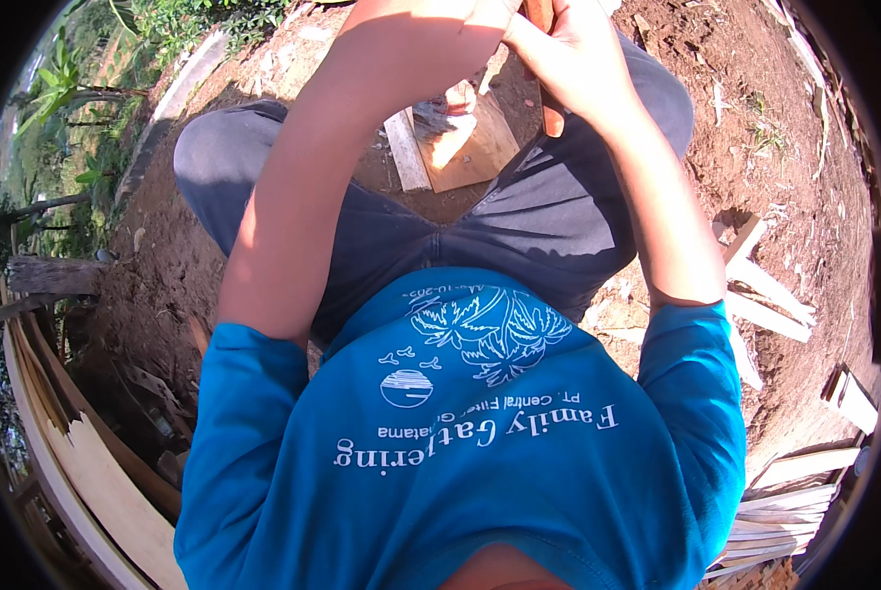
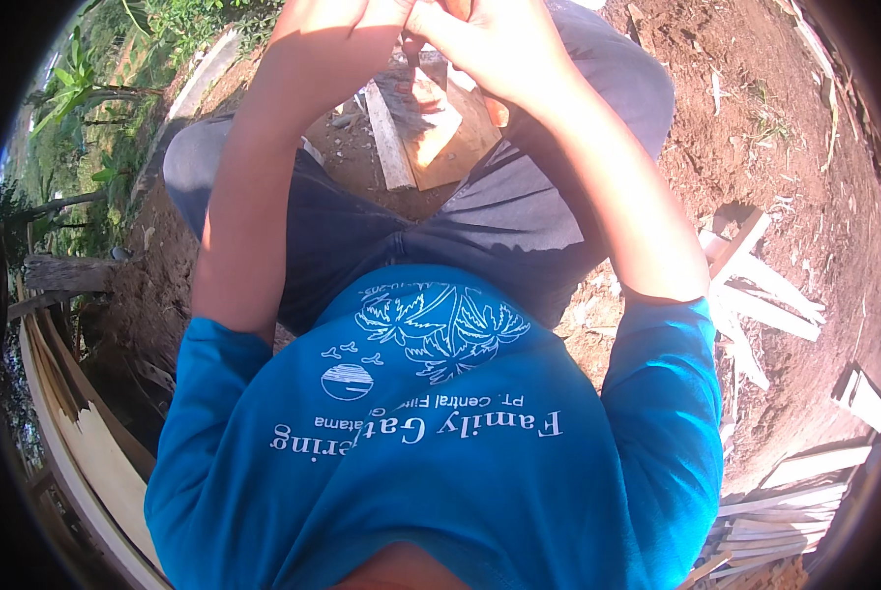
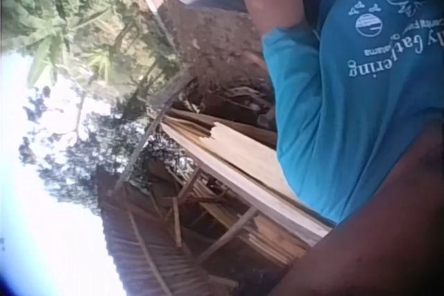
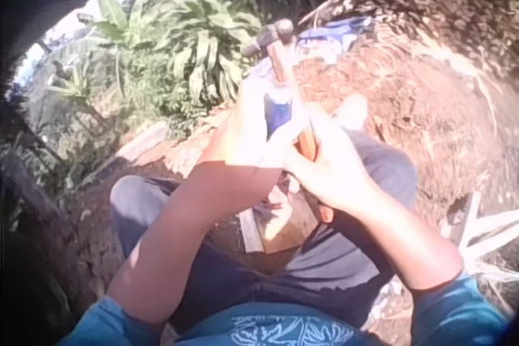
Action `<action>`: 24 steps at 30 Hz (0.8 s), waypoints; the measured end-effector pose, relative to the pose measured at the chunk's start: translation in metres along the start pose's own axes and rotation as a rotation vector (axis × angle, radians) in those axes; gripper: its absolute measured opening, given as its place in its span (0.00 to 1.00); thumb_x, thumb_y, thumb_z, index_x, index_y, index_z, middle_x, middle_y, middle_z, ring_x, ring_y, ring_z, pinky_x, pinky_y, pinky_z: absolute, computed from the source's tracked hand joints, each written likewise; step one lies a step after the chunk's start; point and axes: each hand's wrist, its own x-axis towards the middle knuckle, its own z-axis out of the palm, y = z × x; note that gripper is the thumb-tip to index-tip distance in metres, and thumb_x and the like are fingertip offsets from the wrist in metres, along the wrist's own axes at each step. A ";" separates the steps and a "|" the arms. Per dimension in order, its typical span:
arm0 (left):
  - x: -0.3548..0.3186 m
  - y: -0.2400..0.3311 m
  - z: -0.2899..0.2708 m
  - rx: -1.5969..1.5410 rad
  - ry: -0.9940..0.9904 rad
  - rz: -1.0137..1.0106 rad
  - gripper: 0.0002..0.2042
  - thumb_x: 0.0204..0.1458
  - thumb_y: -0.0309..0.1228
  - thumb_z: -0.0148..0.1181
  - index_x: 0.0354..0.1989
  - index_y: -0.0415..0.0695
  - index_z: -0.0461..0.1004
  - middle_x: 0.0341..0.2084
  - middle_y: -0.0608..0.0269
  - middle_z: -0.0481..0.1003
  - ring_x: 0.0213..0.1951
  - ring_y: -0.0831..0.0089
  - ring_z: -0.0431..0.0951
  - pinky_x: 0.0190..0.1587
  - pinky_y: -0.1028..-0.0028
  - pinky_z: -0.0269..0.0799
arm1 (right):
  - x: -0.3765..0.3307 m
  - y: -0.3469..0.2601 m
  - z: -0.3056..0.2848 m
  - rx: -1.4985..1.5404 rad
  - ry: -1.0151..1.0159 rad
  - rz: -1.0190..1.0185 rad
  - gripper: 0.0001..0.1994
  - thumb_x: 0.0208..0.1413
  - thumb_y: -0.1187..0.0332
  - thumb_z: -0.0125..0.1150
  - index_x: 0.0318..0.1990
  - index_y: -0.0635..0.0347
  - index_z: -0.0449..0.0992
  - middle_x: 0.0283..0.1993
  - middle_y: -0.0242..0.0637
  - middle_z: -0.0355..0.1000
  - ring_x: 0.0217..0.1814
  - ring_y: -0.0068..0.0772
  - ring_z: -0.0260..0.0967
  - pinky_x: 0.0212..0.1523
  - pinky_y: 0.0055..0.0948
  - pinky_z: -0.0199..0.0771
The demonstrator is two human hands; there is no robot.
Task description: The person sits on the ground and uses a hammer to strike a blue-handled tool against a wooden block, then uses a knife to carve and trim small wooden pieces.
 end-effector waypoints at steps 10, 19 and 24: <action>-0.002 -0.010 0.006 0.028 0.044 -0.054 0.20 0.61 0.25 0.54 0.60 0.29 0.67 0.53 0.31 0.71 0.51 0.43 0.77 0.52 0.51 0.74 | 0.000 -0.006 -0.012 -0.055 -0.011 0.098 0.14 0.60 0.68 0.67 0.49 0.62 0.72 0.39 0.31 0.73 0.37 0.21 0.73 0.38 0.24 0.75; -0.029 -0.022 0.029 -0.900 0.117 -0.340 0.24 0.69 0.23 0.42 0.70 0.38 0.43 0.30 0.63 0.68 0.25 0.79 0.71 0.28 0.76 0.72 | -0.017 -0.033 -0.040 -0.080 0.032 0.390 0.11 0.70 0.60 0.54 0.48 0.58 0.74 0.32 0.26 0.73 0.23 0.14 0.70 0.20 0.14 0.65; -0.018 -0.011 0.026 -0.953 0.157 -0.355 0.26 0.70 0.24 0.42 0.71 0.39 0.39 0.33 0.63 0.69 0.27 0.80 0.70 0.29 0.78 0.71 | -0.029 -0.027 -0.038 0.027 0.071 0.406 0.13 0.70 0.60 0.53 0.53 0.58 0.73 0.34 0.26 0.73 0.22 0.13 0.69 0.19 0.13 0.64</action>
